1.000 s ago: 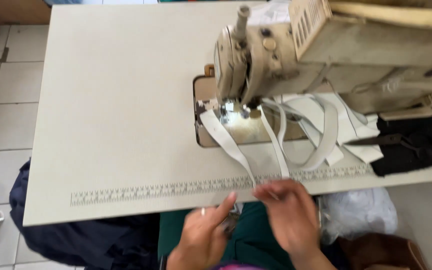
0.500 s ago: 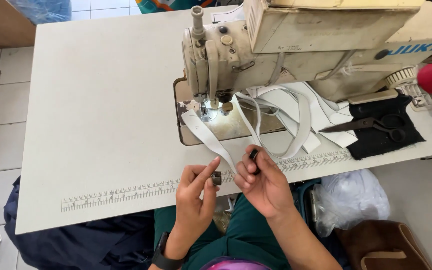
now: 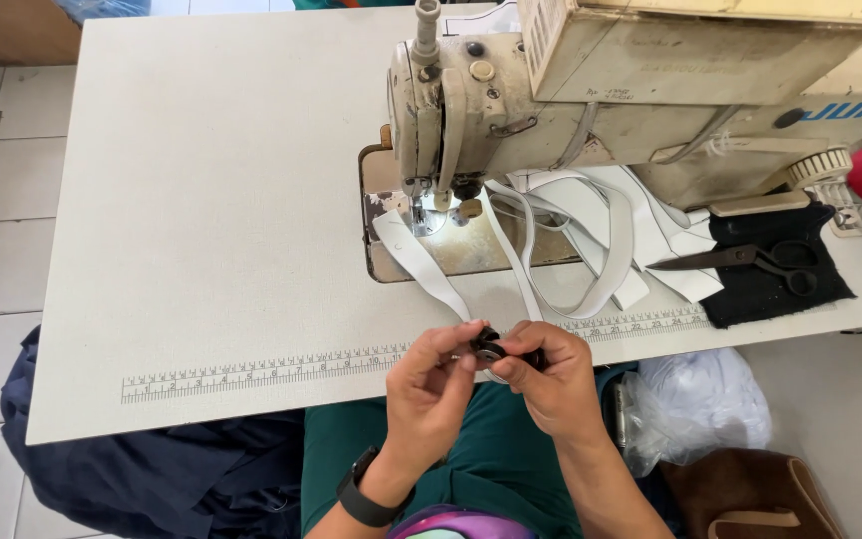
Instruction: Sewing white elastic bands using an industrial sewing machine on a factory floor
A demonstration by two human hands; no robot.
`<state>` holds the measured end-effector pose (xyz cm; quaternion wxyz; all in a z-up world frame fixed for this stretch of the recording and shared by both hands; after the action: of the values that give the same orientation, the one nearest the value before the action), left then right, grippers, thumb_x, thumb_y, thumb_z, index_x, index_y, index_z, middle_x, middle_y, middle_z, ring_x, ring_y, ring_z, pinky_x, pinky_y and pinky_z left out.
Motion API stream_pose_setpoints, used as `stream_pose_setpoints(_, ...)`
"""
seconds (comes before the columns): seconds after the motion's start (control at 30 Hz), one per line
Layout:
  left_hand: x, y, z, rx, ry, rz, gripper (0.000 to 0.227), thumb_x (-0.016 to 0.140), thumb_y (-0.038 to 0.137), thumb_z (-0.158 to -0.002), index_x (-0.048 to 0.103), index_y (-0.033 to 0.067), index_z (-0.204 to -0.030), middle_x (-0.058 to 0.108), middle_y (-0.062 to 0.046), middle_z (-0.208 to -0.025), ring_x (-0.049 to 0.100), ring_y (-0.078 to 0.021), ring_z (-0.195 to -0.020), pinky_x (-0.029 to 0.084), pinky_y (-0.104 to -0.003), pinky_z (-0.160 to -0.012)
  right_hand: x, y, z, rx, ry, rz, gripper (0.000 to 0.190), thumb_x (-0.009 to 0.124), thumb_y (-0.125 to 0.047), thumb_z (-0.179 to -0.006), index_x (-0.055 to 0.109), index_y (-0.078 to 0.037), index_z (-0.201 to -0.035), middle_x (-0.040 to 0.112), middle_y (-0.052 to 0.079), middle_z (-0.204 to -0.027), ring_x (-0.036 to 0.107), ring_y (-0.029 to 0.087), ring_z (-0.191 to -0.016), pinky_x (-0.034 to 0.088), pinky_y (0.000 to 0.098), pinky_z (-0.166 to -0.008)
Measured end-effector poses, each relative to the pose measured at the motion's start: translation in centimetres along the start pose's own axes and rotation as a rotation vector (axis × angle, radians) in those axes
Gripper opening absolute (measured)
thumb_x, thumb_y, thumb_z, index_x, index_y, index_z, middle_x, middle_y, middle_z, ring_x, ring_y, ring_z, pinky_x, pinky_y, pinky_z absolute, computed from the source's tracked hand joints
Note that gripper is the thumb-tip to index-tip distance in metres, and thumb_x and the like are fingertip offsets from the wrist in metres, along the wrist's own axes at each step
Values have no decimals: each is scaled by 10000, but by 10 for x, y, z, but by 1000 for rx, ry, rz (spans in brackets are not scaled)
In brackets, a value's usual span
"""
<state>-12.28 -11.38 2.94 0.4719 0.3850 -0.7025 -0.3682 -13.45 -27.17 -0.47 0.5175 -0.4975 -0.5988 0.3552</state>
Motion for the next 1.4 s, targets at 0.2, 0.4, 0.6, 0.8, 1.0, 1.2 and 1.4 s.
stream_pose_setpoints(0.2,-7,-6,1,15,-25,-15,302,678,47,-976,622,-9,-1268,693,-172,-1212,714,-265,-1129,623,-346,-1000,6,-28,0,-114,127,507,141,791,-156,-877,677,-80,-845,669,40,-774,645,113,-709,517,233,-669)
stream_pose_setpoints(0.4,-6,4,-4,29,-116,-70,251,734,134,-944,662,29,-1161,695,-190,-1169,700,-286,-1175,629,-330,-983,5,-28,-7,30,-121,338,254,797,-125,-861,581,-134,-729,531,-36,-662,470,71,-586,395,225,-549)
stream_pose_setpoints(0.6,-5,-9,-3,-66,-36,93,132,671,77,-980,619,7,-1079,719,-215,-1056,730,-231,-977,658,-288,-799,13,-39,-4,6,-152,389,204,716,-215,-937,609,-128,-787,552,-18,-679,485,99,-611,413,251,-588)
stream_pose_setpoints(0.8,-4,-19,0,-259,-64,296,285,699,106,-962,586,-18,-1192,707,-236,-1120,698,-223,-970,655,-319,-835,10,-49,-5,-49,-57,503,215,674,-143,-949,576,-136,-758,507,-32,-686,450,94,-614,370,246,-580)
stream_pose_setpoints(1.0,-6,-32,8,-334,-38,376,270,734,145,-940,645,-29,-1126,721,-233,-1100,709,-253,-973,664,-311,-813,8,-67,-11,-174,13,683,245,671,-121,-920,540,-137,-712,503,-22,-662,448,102,-606,365,248,-575)
stream_pose_setpoints(1.2,-1,-28,7,-379,-175,251,268,719,174,-956,694,-26,-1132,748,-142,-919,731,-187,-803,663,-286,-750,24,-90,-19,-410,-221,788,55,735,-74,-902,694,-69,-867,630,59,-831,621,149,-682,513,229,-613)
stream_pose_setpoints(1.4,6,-11,4,-174,-213,31,197,638,201,-1015,550,53,-1110,626,-93,-1021,660,-179,-940,593,-290,-811,14,-83,-21,-434,-201,1099,236,685,-23,-934,554,-91,-750,460,31,-725,469,170,-597,394,303,-553)
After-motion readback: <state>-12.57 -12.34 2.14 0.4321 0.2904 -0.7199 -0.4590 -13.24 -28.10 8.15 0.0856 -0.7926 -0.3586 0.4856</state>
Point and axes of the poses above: each hand's wrist, its own z-axis away from the middle knuckle, its own x-axis out of the palm, y = z × x, the point moved 5 cm from there along -z, towards the middle knuckle
